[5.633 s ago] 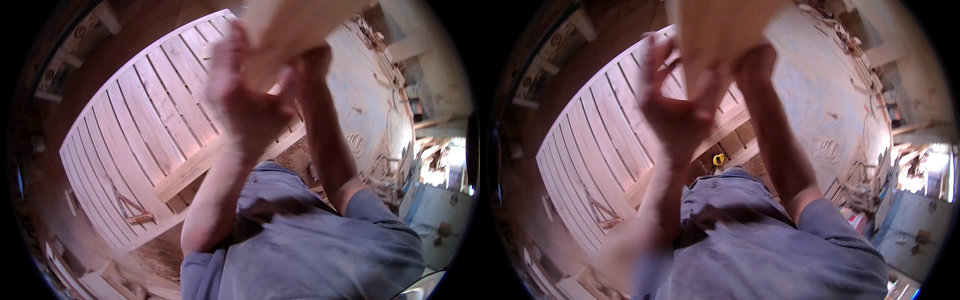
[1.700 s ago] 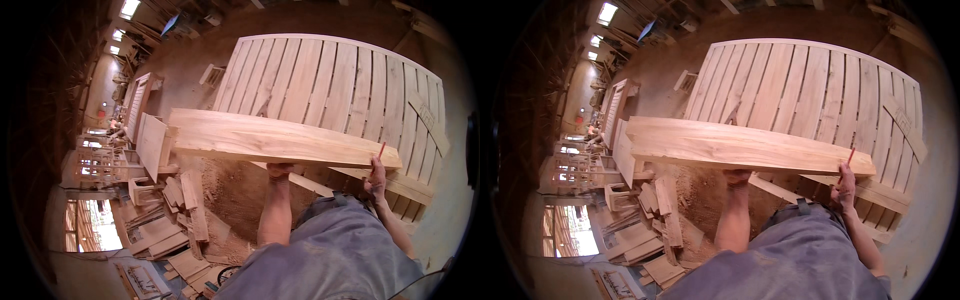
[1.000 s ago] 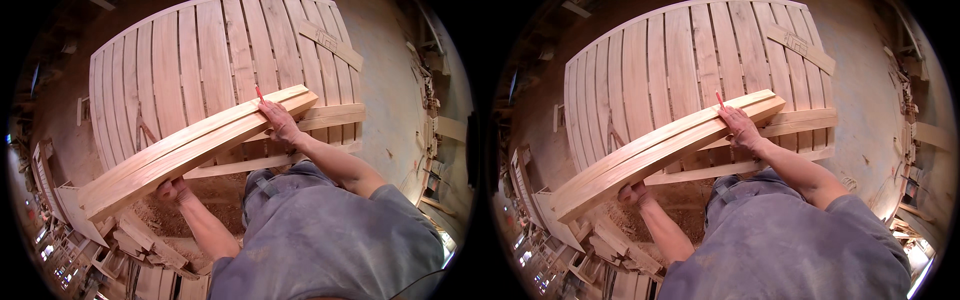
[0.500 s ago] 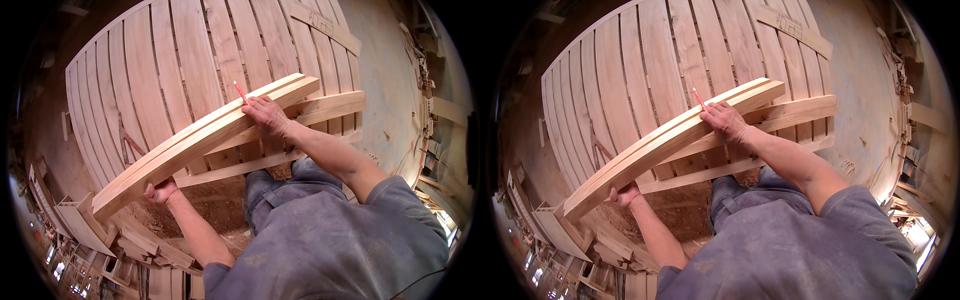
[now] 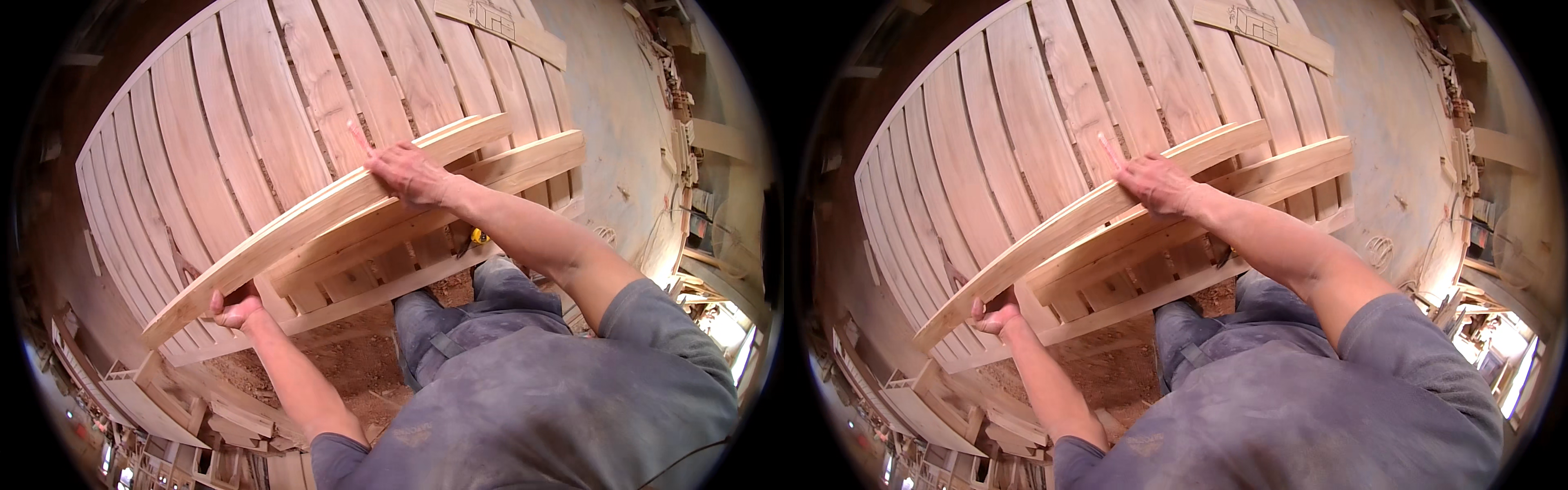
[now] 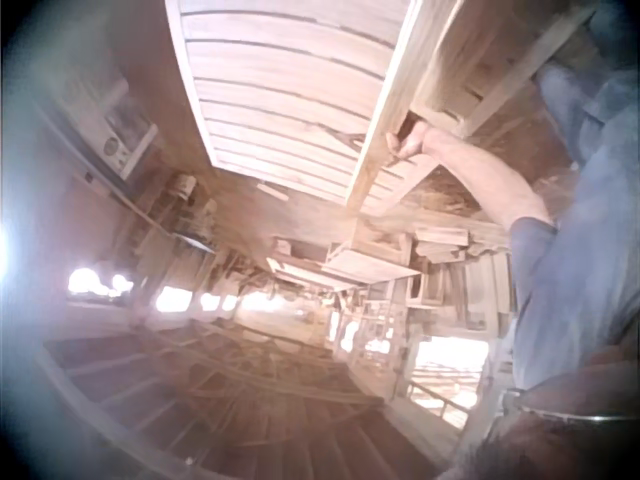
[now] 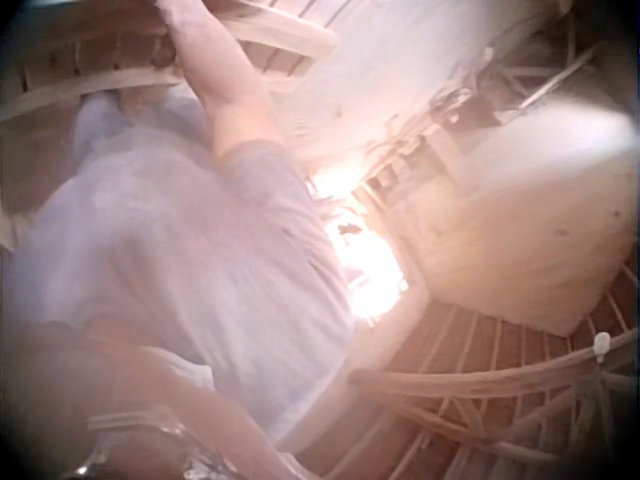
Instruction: The person positions and aligns curved wooden slats onto a slatted wooden frame, repeatedly lifting and placing each piece. They use a red pencil to mark alignment points on the slats and frame while adjusting fit. The workspace contains scattered wood pieces and tools.
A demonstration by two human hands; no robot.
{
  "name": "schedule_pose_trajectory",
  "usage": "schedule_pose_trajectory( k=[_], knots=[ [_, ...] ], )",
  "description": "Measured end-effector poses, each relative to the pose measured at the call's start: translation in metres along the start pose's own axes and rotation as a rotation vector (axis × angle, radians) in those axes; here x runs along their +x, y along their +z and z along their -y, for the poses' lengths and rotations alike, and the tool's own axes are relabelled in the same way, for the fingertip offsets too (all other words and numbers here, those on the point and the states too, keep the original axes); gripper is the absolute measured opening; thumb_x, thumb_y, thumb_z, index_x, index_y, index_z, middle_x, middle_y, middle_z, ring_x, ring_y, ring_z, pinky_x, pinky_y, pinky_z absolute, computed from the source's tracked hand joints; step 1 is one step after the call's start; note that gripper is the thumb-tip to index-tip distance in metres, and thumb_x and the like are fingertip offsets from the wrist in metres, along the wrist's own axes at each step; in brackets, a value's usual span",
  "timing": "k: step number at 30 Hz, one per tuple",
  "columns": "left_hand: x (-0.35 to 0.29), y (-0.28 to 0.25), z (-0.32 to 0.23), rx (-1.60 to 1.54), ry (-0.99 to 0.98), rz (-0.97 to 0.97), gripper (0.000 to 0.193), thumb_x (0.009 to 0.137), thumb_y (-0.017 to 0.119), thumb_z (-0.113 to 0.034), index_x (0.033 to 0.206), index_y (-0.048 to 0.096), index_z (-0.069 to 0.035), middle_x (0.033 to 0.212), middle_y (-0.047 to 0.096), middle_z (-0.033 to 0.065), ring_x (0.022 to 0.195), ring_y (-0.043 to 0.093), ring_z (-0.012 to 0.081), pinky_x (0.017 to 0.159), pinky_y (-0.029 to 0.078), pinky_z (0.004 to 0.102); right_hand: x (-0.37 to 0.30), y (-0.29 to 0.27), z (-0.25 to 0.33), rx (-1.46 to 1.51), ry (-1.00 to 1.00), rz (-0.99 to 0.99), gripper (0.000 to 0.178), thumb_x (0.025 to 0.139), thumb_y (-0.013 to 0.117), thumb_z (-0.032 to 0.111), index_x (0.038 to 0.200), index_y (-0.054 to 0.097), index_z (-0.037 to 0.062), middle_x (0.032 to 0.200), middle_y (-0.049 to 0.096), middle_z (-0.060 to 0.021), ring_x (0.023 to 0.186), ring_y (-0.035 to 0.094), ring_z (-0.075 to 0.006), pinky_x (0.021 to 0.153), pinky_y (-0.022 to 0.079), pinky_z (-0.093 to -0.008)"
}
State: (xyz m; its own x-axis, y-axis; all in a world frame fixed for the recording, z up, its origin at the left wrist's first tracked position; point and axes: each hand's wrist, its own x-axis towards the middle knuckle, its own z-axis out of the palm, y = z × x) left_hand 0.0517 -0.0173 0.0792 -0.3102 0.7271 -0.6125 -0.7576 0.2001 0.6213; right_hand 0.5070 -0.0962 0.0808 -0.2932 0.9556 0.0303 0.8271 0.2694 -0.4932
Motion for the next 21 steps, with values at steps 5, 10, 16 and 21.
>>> schedule_pose_trajectory(
  k=[5, 10, 16, 21],
  knots=[
    [0.032, -0.023, 0.012, -0.004, -0.054, -0.088, 0.079, 0.055, 0.068, -0.017, 0.134, 0.062, -0.013, 0.128, 0.066, 0.0129, 0.121, 0.062, 0.0413, 0.101, 0.049, 0.0719, 0.0, 0.002, -0.016, -0.075, 0.141, 0.068, 0.028, 0.079, 0.068, 0.007, 0.105, 0.057, 0.004, 0.091, 0.066, -0.0186, 0.092, 0.067, -0.0368, 0.088, 0.049, -0.0458],
    [0.038, -0.036, 0.017, -0.036, -0.059, -0.099, 0.078, 0.054, 0.069, -0.018, 0.131, 0.061, -0.009, 0.133, 0.063, 0.0163, 0.124, 0.058, 0.0444, 0.102, 0.044, 0.0753, 0.002, 0.008, -0.028, -0.099, 0.075, 0.09, 0.026, 0.077, 0.068, 0.006, 0.1, 0.056, 0.0044, 0.088, 0.065, -0.0171, 0.088, 0.066, -0.0363, 0.083, 0.049, -0.0444],
    [0.021, -0.008, 0.037, -0.019, -0.105, -0.001, 0.071, 0.059, 0.069, -0.017, 0.129, 0.062, -0.008, 0.127, 0.067, 0.0153, 0.121, 0.061, 0.0437, 0.101, 0.047, 0.0738, -0.028, -0.017, -0.039, -0.077, 0.076, 0.022, 0.029, 0.073, 0.069, 0.004, 0.098, 0.056, 0.0052, 0.084, 0.063, -0.0152, 0.083, 0.066, -0.0348, 0.08, 0.048, -0.0431],
    [0.017, 0.01, 0.097, -0.032, -0.287, 0.109, 0.062, 0.061, 0.067, -0.013, 0.123, 0.066, -0.007, 0.124, 0.069, 0.0154, 0.119, 0.063, 0.0427, 0.103, 0.047, 0.0717, -0.069, -0.045, -0.079, -0.124, 0.133, 0.008, 0.032, 0.069, 0.069, 0.003, 0.099, 0.057, 0.0069, 0.083, 0.064, -0.0122, 0.083, 0.066, -0.0326, 0.08, 0.048, -0.0428]
  ],
)
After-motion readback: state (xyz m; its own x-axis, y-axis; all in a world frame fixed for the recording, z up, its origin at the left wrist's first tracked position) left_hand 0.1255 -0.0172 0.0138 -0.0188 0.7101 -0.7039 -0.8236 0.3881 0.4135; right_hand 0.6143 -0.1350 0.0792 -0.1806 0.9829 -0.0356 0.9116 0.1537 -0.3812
